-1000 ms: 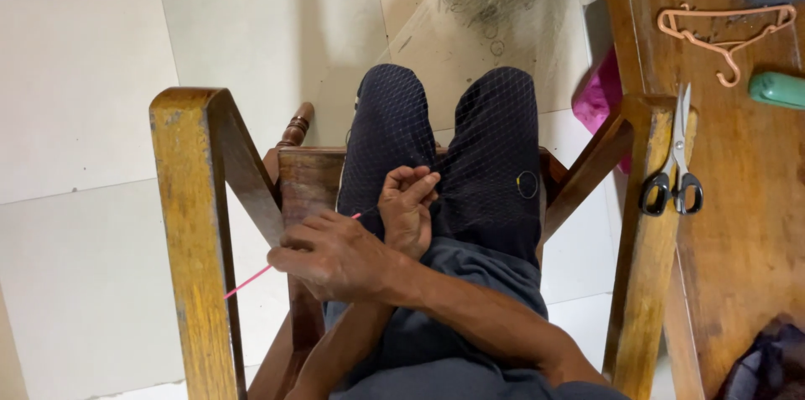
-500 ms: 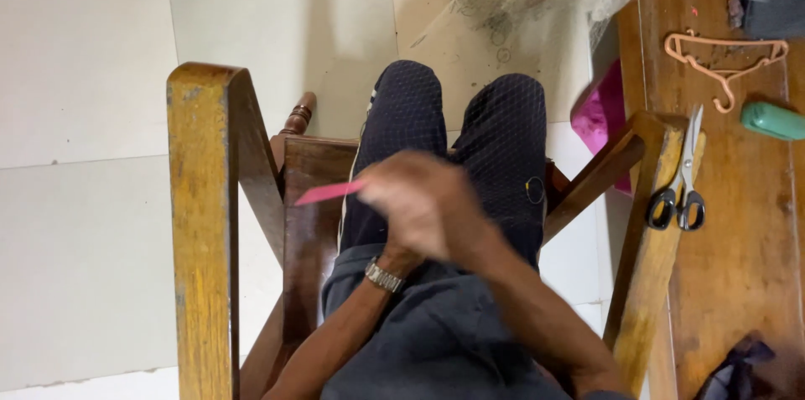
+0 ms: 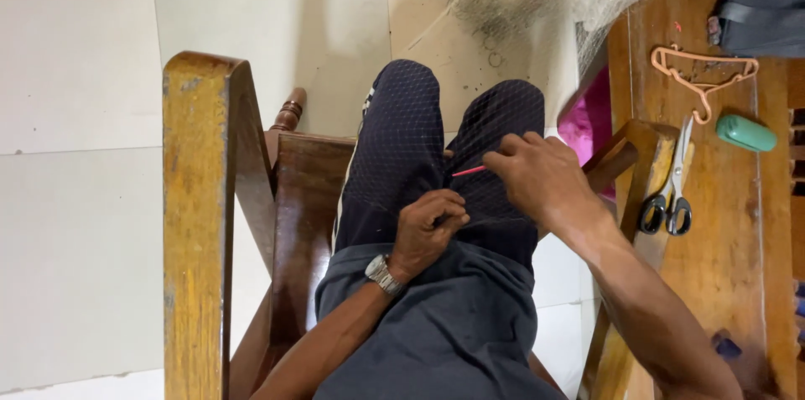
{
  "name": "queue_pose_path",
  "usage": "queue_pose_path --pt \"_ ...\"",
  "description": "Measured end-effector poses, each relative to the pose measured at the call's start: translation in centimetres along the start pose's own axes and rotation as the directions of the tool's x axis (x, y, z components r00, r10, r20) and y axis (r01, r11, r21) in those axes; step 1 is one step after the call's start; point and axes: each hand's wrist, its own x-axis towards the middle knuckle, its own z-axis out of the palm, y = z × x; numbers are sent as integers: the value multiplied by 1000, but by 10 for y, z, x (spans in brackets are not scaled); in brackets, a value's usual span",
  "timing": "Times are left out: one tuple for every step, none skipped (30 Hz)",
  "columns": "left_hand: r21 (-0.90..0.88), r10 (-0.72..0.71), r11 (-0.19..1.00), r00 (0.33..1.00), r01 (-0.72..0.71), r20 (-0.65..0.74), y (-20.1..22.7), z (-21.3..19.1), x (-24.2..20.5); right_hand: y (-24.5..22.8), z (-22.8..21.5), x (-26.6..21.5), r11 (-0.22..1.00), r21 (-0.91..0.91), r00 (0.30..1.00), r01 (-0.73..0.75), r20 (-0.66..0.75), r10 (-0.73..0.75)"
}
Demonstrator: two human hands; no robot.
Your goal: Repairing a fishing net using a netting needle
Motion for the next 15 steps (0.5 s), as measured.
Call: queue_pose_path --pt "18 4 1000 1000 -5 11 -2 1 -1 -5 -2 0 999 -49 999 -6 38 8" --pt "35 9 999 1000 -10 22 -2 2 -2 -10 -4 -1 995 -98 997 -9 75 17" --pt "38 13 999 1000 -14 28 -2 2 -2 -10 4 1 995 -97 997 -15 69 21" --pt "49 -3 999 1000 1 29 -1 1 -3 -10 11 3 992 -121 999 20 35 -16" --pt "60 -19 998 999 17 28 -1 1 -3 -10 19 6 988 -146 998 55 2 -55" --pt "62 -15 998 999 13 33 2 1 -1 -12 19 7 988 -146 999 50 -3 -51" --pt "71 -11 997 999 9 35 5 1 -2 -15 20 8 984 -166 997 72 -30 -78" --pt "80 -8 997 999 5 37 7 1 -2 -19 22 8 978 -186 993 92 -57 -104" --pt "81 -12 997 999 9 38 5 2 -4 -20 24 10 979 -183 993 92 -55 -104" --pt "81 -9 997 1000 7 29 2 2 -5 -22 26 11 976 -194 990 101 -75 -117" --pt "79 -6 997 1000 4 22 0 4 -7 -23 28 12 973 -207 987 106 -94 -128" --pt "79 -9 997 1000 7 26 2 4 -7 -25 29 12 973 -205 988 104 -92 -125" --pt "82 -9 997 1000 7 27 4 3 -6 -26 30 12 974 -194 987 114 -93 -134" --pt "86 -8 996 1000 6 29 7 3 -6 -28 31 13 975 -184 985 125 -95 -144" --pt "85 -9 996 999 7 30 10 3 -5 -32 26 15 975 -183 985 123 -94 -142"
